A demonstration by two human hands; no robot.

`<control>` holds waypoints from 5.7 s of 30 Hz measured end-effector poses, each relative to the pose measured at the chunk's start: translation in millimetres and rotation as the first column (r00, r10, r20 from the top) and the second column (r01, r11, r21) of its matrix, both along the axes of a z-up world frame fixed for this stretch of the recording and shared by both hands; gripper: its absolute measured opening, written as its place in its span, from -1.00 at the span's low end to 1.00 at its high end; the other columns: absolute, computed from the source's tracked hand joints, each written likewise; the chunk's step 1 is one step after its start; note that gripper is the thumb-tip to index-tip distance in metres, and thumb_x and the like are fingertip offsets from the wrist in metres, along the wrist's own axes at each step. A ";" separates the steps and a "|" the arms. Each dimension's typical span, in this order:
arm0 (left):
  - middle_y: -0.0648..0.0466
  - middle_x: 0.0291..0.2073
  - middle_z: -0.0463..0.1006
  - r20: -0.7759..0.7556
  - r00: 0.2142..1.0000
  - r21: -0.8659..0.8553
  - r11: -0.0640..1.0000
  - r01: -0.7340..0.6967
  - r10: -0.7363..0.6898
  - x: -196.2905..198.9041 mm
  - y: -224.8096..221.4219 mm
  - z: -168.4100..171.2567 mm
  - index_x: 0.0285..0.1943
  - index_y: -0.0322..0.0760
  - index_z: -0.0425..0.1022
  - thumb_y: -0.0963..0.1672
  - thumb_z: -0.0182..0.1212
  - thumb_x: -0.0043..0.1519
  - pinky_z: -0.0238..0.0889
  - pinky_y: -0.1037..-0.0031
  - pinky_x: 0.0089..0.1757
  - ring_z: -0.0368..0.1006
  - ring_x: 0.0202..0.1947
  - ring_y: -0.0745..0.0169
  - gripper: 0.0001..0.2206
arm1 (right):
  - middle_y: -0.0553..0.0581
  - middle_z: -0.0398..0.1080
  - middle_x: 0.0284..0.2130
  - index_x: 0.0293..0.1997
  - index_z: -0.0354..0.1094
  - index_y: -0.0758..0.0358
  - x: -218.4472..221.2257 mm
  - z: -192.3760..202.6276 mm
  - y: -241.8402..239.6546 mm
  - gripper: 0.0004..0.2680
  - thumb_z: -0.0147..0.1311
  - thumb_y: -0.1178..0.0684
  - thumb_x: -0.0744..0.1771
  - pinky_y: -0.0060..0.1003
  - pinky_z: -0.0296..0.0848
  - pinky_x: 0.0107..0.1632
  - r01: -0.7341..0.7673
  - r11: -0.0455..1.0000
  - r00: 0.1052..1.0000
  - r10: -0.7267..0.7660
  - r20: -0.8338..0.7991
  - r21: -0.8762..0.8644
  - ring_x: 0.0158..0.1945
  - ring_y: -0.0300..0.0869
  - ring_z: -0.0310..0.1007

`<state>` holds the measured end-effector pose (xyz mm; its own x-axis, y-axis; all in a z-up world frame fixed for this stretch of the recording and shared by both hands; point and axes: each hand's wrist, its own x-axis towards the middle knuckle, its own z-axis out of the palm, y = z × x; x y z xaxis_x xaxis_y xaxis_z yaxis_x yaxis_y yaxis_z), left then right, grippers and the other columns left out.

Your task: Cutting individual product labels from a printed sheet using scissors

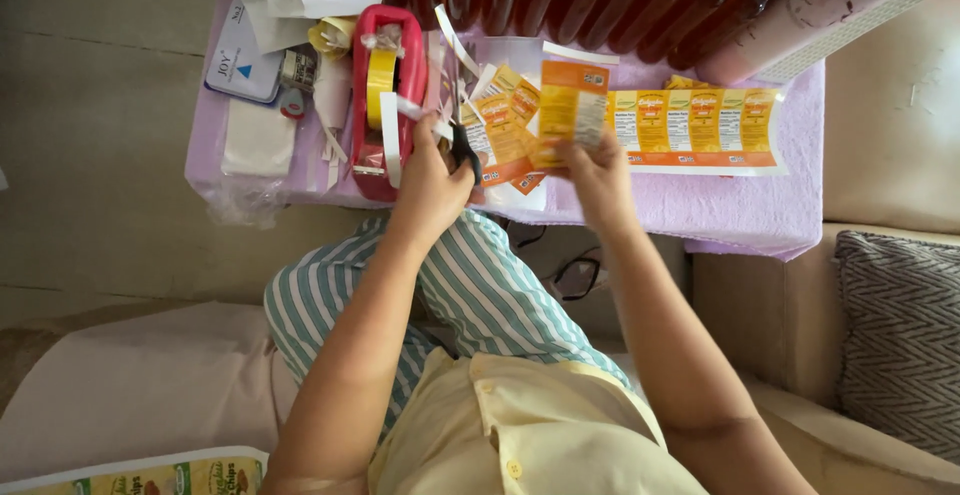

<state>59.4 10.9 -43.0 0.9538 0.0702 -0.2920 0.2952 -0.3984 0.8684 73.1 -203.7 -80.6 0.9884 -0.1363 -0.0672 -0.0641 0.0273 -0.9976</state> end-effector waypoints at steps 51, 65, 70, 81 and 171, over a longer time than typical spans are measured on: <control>-0.16 -0.03 0.53 0.328 0.729 -0.525 0.757 -0.389 0.601 8.8 -33.8 -65.0 0.19 -0.31 0.37 -0.18 0.32 0.28 0.45 0.31 0.02 0.55 0.04 -0.04 -0.67 | 0.09 0.51 -0.41 -0.10 0.57 0.16 45.4 -3.9 -11.6 -0.85 0.22 0.02 0.30 -0.31 0.54 -0.31 0.242 0.921 0.966 -0.198 0.167 -0.305 -0.38 -0.27 0.48; -0.14 -0.10 0.60 0.358 0.760 -0.521 0.791 -0.319 0.542 -6.1 -35.0 -45.7 0.17 -0.21 0.40 -0.19 0.34 0.25 0.46 0.28 0.01 0.56 0.04 -0.06 -0.67 | 0.07 0.45 -0.29 -0.08 0.36 0.28 20.2 -0.3 -4.0 -0.85 0.25 0.24 0.33 -0.25 0.69 -0.20 0.174 0.965 0.976 -0.196 0.099 0.198 -0.23 -0.20 0.59; -0.11 -0.13 0.61 0.340 0.791 -0.506 0.808 -0.301 0.508 -4.7 -37.6 -49.8 0.17 -0.21 0.39 -0.16 0.35 0.26 0.49 0.29 -0.02 0.59 0.00 -0.03 -0.67 | 0.11 0.49 -0.25 -0.09 0.36 0.29 4.2 6.0 21.6 -0.84 0.29 0.23 0.32 -0.23 0.70 -0.16 0.079 0.970 0.987 -0.108 0.115 0.230 -0.23 -0.18 0.59; -0.13 -0.26 0.63 0.238 0.881 -0.467 0.843 -0.265 0.409 -11.8 -38.3 -31.5 0.11 -0.21 0.47 -0.12 0.43 0.15 0.50 0.28 -0.10 0.62 -0.11 0.02 -0.64 | 0.52 -0.01 0.40 0.48 0.01 0.35 -26.7 37.1 73.6 -0.43 -0.19 -0.37 0.44 0.48 0.12 0.28 0.003 0.983 0.996 0.014 -0.093 0.186 0.45 0.37 0.01; 0.05 -0.21 0.68 0.961 0.256 0.153 0.969 -0.195 -0.101 4.5 -64.6 39.7 -0.09 -0.22 0.61 -0.31 0.38 0.14 0.46 0.30 0.02 0.62 -0.17 0.01 -0.78 | 0.52 0.15 0.09 0.46 0.09 0.37 -25.0 -17.8 -172.7 -0.45 0.28 0.23 0.30 0.27 0.40 0.14 0.447 0.744 0.874 -0.247 0.418 -0.496 0.18 0.37 0.24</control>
<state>63.8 -53.7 -3.3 0.5070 0.0384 0.8611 -0.6688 -0.6127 0.4211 48.1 -376.5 -98.5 0.8160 -0.3873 0.4292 0.1440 -0.5827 -0.7998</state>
